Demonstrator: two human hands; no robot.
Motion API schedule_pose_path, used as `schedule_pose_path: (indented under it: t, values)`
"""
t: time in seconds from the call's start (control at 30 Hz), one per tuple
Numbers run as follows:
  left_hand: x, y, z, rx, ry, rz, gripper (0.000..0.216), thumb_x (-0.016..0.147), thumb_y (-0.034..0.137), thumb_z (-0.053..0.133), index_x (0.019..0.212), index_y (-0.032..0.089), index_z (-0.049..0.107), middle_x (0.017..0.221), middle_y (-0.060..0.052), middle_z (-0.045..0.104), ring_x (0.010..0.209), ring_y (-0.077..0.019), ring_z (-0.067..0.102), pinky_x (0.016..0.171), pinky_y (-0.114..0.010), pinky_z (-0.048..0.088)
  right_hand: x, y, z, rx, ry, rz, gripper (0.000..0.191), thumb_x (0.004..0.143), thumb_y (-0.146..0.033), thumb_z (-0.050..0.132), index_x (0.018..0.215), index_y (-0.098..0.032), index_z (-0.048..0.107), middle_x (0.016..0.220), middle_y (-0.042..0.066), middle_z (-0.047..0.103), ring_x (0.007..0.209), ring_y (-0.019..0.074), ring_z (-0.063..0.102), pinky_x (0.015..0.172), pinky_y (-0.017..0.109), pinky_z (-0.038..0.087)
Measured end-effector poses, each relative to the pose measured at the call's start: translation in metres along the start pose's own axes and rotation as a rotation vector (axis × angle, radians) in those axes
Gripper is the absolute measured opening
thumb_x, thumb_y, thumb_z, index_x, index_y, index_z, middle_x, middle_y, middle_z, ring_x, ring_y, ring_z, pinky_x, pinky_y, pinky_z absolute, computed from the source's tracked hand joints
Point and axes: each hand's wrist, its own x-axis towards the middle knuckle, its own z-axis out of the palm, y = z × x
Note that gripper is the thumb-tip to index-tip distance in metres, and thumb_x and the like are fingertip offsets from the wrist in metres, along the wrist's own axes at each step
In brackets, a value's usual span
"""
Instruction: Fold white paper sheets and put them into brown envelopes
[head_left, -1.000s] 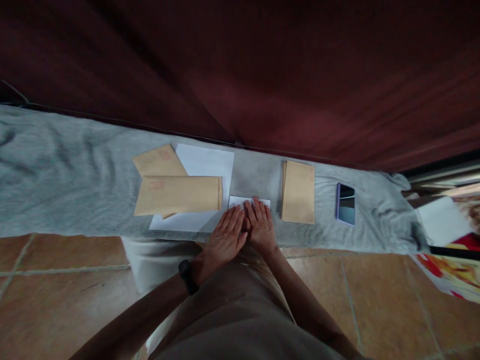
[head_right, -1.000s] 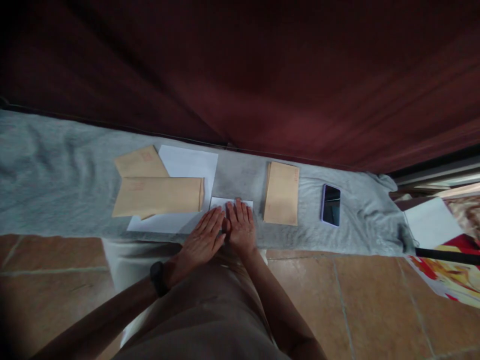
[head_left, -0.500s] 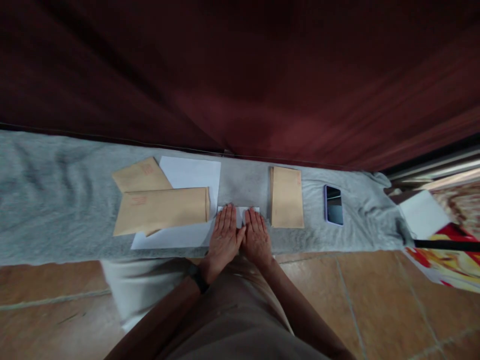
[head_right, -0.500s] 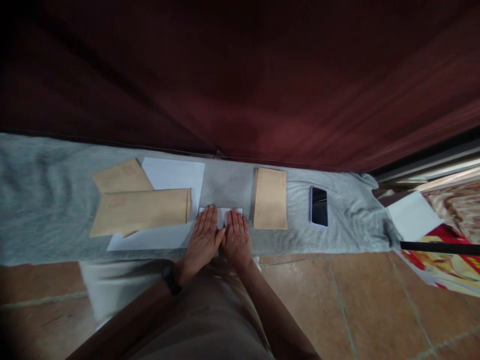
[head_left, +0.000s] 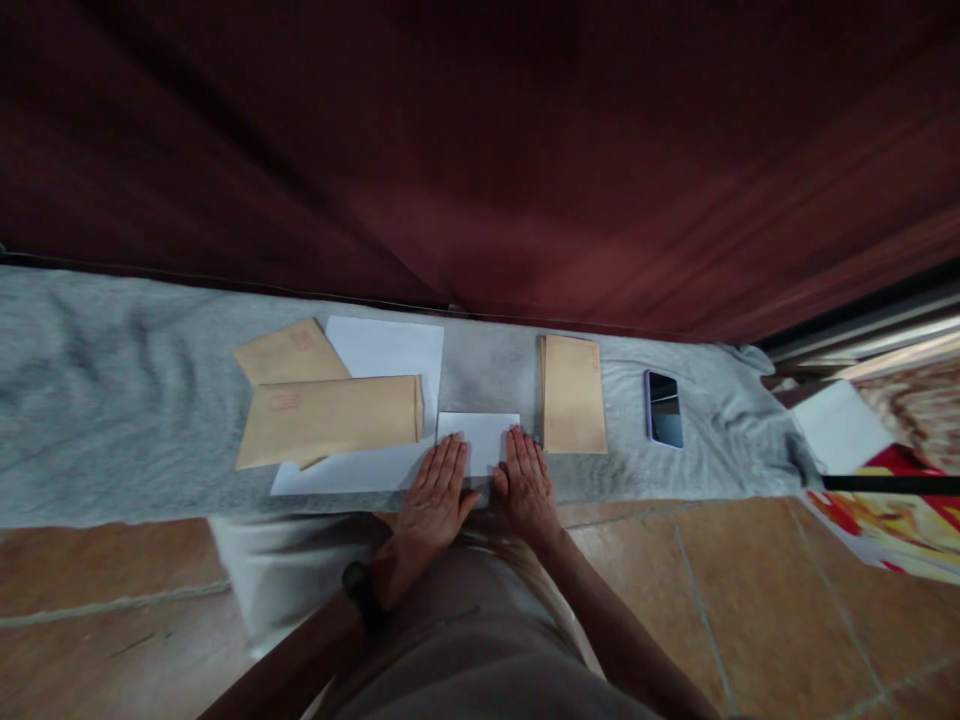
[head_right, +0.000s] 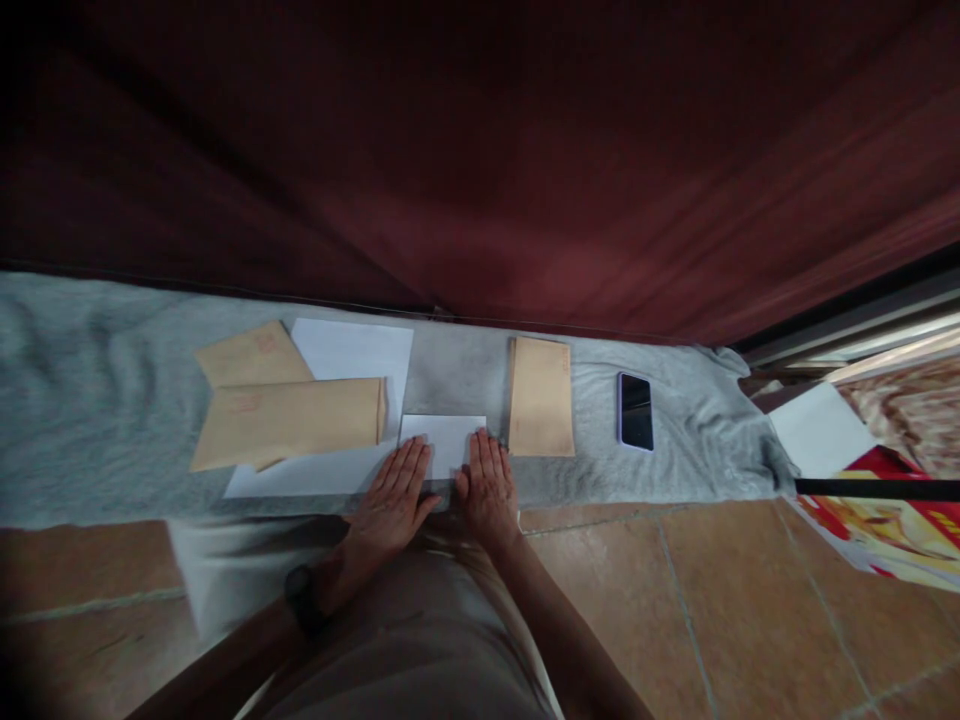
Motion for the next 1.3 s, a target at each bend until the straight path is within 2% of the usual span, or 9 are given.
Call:
schedule_pose_path:
  t: [0.27, 0.47, 0.53, 0.67, 0.8, 0.97, 1.07, 1.17, 1.3]
  values:
    - [-0.02, -0.01, -0.006, 0.018, 0.04, 0.054, 0.071, 0.102, 0.047, 0.046, 0.157, 0.004, 0.035, 0.161, -0.022, 0.04, 0.152, -0.0314, 0.034, 0.124, -0.048, 0.034, -0.006, -0.001, -0.005, -0.016, -0.004, 0.016, 0.06, 0.108, -0.032, 0.039, 0.161, -0.007, 0.027, 0.162, 0.019, 0.04, 0.154, 0.0294, 0.031, 0.123, 0.051, 0.034]
    - [0.002, -0.014, -0.02, 0.027, -0.096, 0.059, 0.049, 0.101, 0.031, 0.044, 0.141, 0.006, 0.058, 0.15, -0.022, 0.054, 0.142, -0.033, 0.051, 0.118, -0.047, 0.043, 0.009, -0.007, -0.009, 0.023, -0.095, -0.149, 0.052, 0.104, -0.028, 0.044, 0.153, -0.01, 0.044, 0.16, 0.018, 0.042, 0.151, 0.0298, 0.036, 0.123, 0.054, 0.034]
    - [0.01, -0.015, -0.024, 0.029, -0.135, 0.088, 0.046, 0.098, 0.019, 0.043, 0.139, 0.008, 0.06, 0.149, -0.022, 0.055, 0.14, -0.0318, 0.053, 0.117, -0.046, 0.044, 0.014, -0.004, -0.012, 0.03, -0.114, -0.189, 0.051, 0.103, -0.027, 0.046, 0.15, -0.009, 0.049, 0.159, 0.019, 0.044, 0.149, 0.0293, 0.039, 0.122, 0.052, 0.037]
    - [0.018, -0.013, -0.025, 0.051, -0.196, 0.119, 0.056, 0.091, 0.003, 0.037, 0.143, 0.011, 0.057, 0.151, -0.021, 0.054, 0.142, -0.03, 0.051, 0.115, -0.049, 0.046, 0.023, 0.005, -0.017, 0.008, -0.155, -0.259, 0.049, 0.098, -0.025, 0.054, 0.143, -0.006, 0.056, 0.155, 0.021, 0.048, 0.143, 0.0305, 0.047, 0.119, 0.047, 0.041]
    - [0.023, -0.008, -0.025, 0.096, -0.226, 0.104, 0.057, 0.088, 0.0, 0.037, 0.14, 0.012, 0.059, 0.15, -0.021, 0.055, 0.139, -0.0319, 0.054, 0.107, -0.05, 0.051, 0.029, 0.011, -0.022, -0.037, -0.204, -0.311, 0.049, 0.094, -0.019, 0.058, 0.141, -0.005, 0.058, 0.153, 0.022, 0.05, 0.139, 0.0312, 0.051, 0.117, 0.045, 0.044]
    - [0.034, -0.01, -0.047, 0.02, -0.192, 0.1, 0.042, 0.09, 0.004, 0.046, 0.124, 0.014, 0.068, 0.131, -0.018, 0.069, 0.119, -0.0295, 0.067, 0.098, -0.044, 0.055, 0.036, 0.017, -0.04, 0.003, -0.229, -0.304, 0.041, 0.097, -0.012, 0.053, 0.136, -0.017, 0.064, 0.141, 0.011, 0.064, 0.122, 0.0227, 0.065, 0.107, 0.036, 0.052]
    - [0.042, -0.019, -0.07, -0.138, -0.097, 0.035, 0.029, 0.095, 0.013, 0.049, 0.112, 0.019, 0.072, 0.112, -0.011, 0.076, 0.104, -0.025, 0.071, 0.093, -0.038, 0.055, 0.044, 0.022, -0.061, 0.1, -0.172, -0.205, 0.033, 0.102, -0.018, 0.049, 0.126, -0.025, 0.07, 0.122, 0.005, 0.074, 0.107, 0.0184, 0.071, 0.096, 0.03, 0.055]
    - [0.056, -0.031, -0.085, -0.372, 0.014, -0.171, 0.025, 0.099, 0.03, 0.051, 0.103, 0.023, 0.075, 0.097, -0.006, 0.078, 0.088, -0.0205, 0.072, 0.081, -0.03, 0.055, 0.058, 0.027, -0.078, 0.241, -0.076, -0.055, 0.03, 0.106, -0.031, 0.047, 0.121, -0.027, 0.073, 0.111, 0.003, 0.077, 0.1, 0.0176, 0.073, 0.089, 0.028, 0.057]
    - [0.078, -0.045, -0.08, -0.591, 0.005, -0.363, 0.029, 0.095, 0.041, 0.055, 0.103, 0.022, 0.076, 0.079, -0.001, 0.077, 0.065, -0.0157, 0.067, 0.061, -0.023, 0.049, 0.074, 0.031, -0.079, 0.304, -0.005, 0.08, 0.034, 0.106, -0.033, 0.044, 0.125, -0.024, 0.07, 0.112, 0.004, 0.076, 0.096, 0.0193, 0.073, 0.086, 0.03, 0.059]
